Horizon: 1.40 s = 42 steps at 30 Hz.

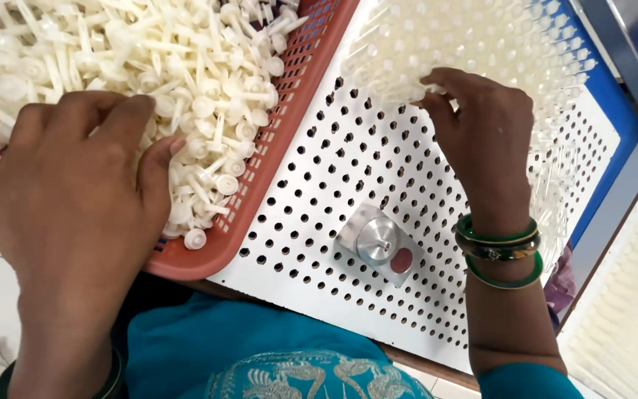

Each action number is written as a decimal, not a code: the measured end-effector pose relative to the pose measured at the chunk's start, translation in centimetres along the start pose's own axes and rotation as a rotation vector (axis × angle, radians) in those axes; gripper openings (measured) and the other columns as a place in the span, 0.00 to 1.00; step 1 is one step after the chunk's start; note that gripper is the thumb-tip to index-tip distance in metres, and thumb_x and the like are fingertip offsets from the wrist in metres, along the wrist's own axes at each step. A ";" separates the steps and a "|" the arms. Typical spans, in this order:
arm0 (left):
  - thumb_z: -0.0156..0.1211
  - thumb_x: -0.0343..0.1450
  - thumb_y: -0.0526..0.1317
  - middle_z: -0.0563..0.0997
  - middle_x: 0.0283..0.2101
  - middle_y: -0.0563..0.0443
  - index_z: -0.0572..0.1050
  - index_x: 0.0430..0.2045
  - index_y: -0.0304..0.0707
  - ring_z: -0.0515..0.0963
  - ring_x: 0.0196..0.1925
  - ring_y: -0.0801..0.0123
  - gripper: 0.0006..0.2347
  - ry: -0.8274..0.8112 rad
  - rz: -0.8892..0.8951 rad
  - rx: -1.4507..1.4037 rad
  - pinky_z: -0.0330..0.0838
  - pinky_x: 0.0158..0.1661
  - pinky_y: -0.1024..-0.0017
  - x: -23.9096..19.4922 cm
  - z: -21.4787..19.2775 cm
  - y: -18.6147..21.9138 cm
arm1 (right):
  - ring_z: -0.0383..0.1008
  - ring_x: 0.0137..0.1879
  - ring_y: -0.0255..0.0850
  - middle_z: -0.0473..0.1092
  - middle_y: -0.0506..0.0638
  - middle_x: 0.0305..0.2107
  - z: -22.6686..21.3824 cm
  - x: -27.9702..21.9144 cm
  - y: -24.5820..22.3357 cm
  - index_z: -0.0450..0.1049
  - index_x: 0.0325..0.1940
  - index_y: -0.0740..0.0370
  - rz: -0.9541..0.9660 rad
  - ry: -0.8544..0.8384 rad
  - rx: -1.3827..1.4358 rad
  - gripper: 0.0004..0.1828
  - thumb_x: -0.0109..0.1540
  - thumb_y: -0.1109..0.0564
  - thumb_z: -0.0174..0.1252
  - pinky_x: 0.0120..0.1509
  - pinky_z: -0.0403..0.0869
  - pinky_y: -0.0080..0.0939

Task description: The person sits at a factory workbench assembling small plastic parts. They repeatedly pick a white mushroom-shaped cap from a red basket, pick a clear plastic tube, press the cap into the tube using a small metal fixture on a perforated board, and set the joined piece aside, working through the basket one piece at a time.

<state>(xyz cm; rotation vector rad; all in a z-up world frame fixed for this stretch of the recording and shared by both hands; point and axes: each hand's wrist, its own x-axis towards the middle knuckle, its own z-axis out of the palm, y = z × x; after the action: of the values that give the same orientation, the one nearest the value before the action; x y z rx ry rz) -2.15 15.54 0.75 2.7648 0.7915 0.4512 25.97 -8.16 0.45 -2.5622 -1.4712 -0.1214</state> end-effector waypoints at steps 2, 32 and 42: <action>0.71 0.71 0.40 0.80 0.43 0.47 0.83 0.45 0.36 0.76 0.45 0.52 0.11 -0.045 0.002 -0.009 0.72 0.42 0.60 0.3 -0.2 0.1 | 0.77 0.30 0.40 0.80 0.52 0.36 -0.7 0.6 -1.0 0.84 0.52 0.58 0.030 -0.013 -0.035 0.08 0.69 0.58 0.68 0.40 0.74 0.37; 0.51 0.84 0.30 0.83 0.46 0.48 0.77 0.51 0.26 0.77 0.43 0.75 0.07 0.263 -0.260 -0.868 0.69 0.46 0.77 -4.5 2.0 0.7 | 0.78 0.31 0.41 0.76 0.49 0.35 -7.5 -15.3 -6.6 0.75 0.49 0.57 0.504 -0.099 0.199 0.09 0.65 0.59 0.61 0.34 0.74 0.39; 0.63 0.74 0.30 0.70 0.48 0.45 0.79 0.46 0.31 0.77 0.46 0.68 0.07 0.052 0.023 -1.100 0.74 0.46 0.73 -4.6 1.4 8.6 | 0.74 0.32 0.38 0.75 0.51 0.39 -6.7 -15.0 -8.6 0.76 0.48 0.62 0.199 -0.147 0.238 0.12 0.61 0.59 0.67 0.31 0.72 0.36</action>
<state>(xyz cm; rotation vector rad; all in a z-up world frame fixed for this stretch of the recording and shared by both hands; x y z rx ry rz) -1.28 5.70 1.03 1.7348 0.3327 0.6935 11.10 -17.99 5.56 -2.5450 -1.1835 0.2587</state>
